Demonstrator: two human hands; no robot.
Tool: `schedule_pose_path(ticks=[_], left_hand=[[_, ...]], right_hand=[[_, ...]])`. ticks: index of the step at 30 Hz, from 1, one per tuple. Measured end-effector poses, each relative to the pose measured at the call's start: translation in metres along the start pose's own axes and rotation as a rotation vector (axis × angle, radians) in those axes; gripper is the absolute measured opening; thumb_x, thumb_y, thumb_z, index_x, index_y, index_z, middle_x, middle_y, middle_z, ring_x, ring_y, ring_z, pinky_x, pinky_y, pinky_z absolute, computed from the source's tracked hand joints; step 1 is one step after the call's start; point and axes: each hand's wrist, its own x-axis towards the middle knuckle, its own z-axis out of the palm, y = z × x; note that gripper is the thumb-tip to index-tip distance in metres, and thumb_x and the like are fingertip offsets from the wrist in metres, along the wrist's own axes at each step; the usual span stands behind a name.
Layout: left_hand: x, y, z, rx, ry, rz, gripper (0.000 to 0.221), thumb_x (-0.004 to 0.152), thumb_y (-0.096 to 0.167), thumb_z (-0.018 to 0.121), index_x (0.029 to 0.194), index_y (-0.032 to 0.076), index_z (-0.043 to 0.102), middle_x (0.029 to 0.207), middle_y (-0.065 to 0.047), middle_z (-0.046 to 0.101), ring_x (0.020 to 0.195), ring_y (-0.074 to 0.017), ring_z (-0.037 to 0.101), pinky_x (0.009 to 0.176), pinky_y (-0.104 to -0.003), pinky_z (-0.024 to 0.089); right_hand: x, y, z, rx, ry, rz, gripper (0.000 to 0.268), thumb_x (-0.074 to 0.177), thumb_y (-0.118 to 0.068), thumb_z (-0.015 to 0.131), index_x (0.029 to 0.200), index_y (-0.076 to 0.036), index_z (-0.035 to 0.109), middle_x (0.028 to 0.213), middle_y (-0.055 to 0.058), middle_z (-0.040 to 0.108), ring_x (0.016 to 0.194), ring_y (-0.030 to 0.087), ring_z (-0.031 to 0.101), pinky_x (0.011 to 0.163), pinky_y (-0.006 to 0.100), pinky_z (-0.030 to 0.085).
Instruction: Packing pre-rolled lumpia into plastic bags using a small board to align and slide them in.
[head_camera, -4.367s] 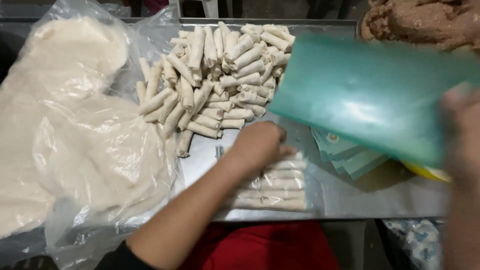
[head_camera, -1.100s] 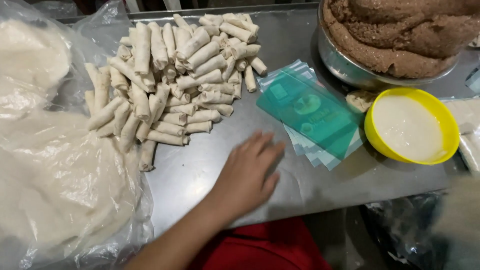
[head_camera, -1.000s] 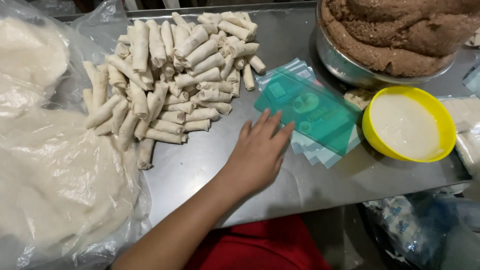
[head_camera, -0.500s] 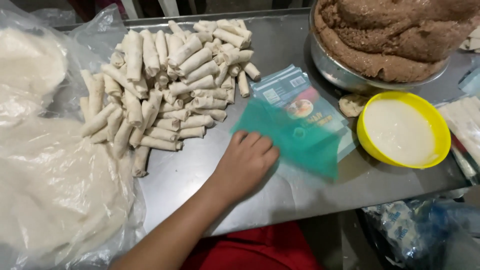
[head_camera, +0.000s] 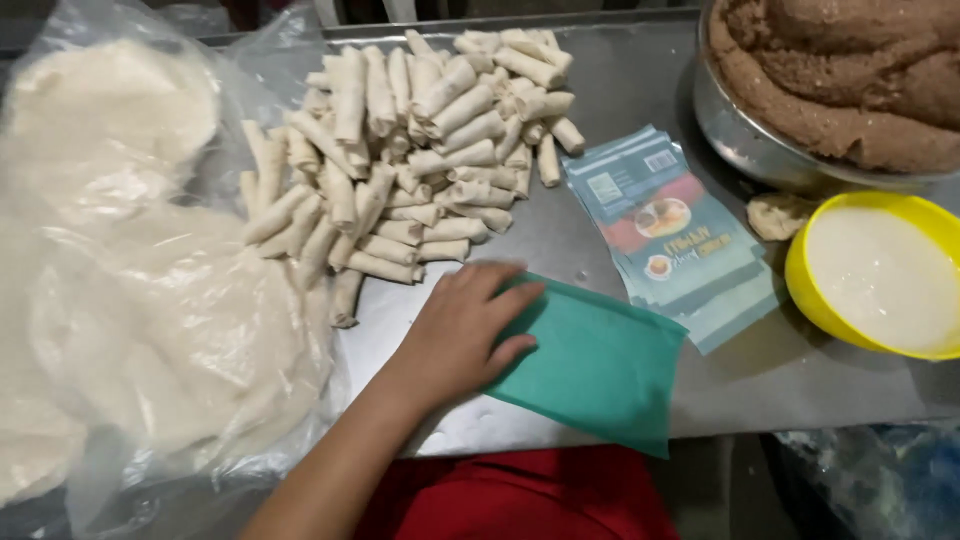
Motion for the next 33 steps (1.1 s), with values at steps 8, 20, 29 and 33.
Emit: schedule_pose_path(ticks=[8,20,29,33], left_hand=[[-0.028,0.003,0.025,0.106,-0.063,-0.068,0.092,0.094,0.066,0.071,0.164,0.012,0.047,0.168,-0.021,0.046,0.16,-0.0449,0.033,0.128,-0.061,0.024],[-0.026,-0.005,0.023,-0.119,0.001,-0.117,0.093,0.084,0.058,0.081,0.16,0.011,0.053,0.164,-0.019,0.052,0.159,-0.0445,0.039,0.13,-0.064,0.021],[-0.021,0.0,0.017,-0.129,-0.047,-0.197,0.1,0.082,0.062,0.08,0.161,0.008,0.052,0.161,-0.023,0.056,0.159,-0.0431,0.041,0.134,-0.062,0.02],[-0.023,0.023,-0.007,-0.199,0.053,-0.301,0.119,0.075,0.053,0.091,0.163,-0.007,0.039,0.158,-0.037,0.053,0.152,-0.0536,0.045,0.131,-0.064,0.025]], right_hand=[[0.185,-0.009,0.131,-0.169,-0.231,-0.542,0.092,0.09,-0.048,0.082,0.163,-0.006,0.048,0.172,0.033,0.034,0.16,0.051,0.032,0.123,0.065,0.032],[0.277,-0.055,0.272,-0.111,-0.179,-0.596,0.112,0.077,-0.07,0.09,0.167,-0.021,0.046,0.161,0.031,0.046,0.15,0.053,0.036,0.12,0.066,0.028],[0.161,0.012,0.25,0.141,-0.214,-0.36,0.073,0.068,-0.007,0.087,0.138,-0.022,0.072,0.123,0.013,0.07,0.123,0.042,0.069,0.109,0.052,0.053],[0.121,-0.022,0.184,0.201,-0.332,-0.193,0.07,0.063,-0.007,0.088,0.131,-0.019,0.076,0.116,0.014,0.076,0.12,0.042,0.072,0.106,0.054,0.055]])
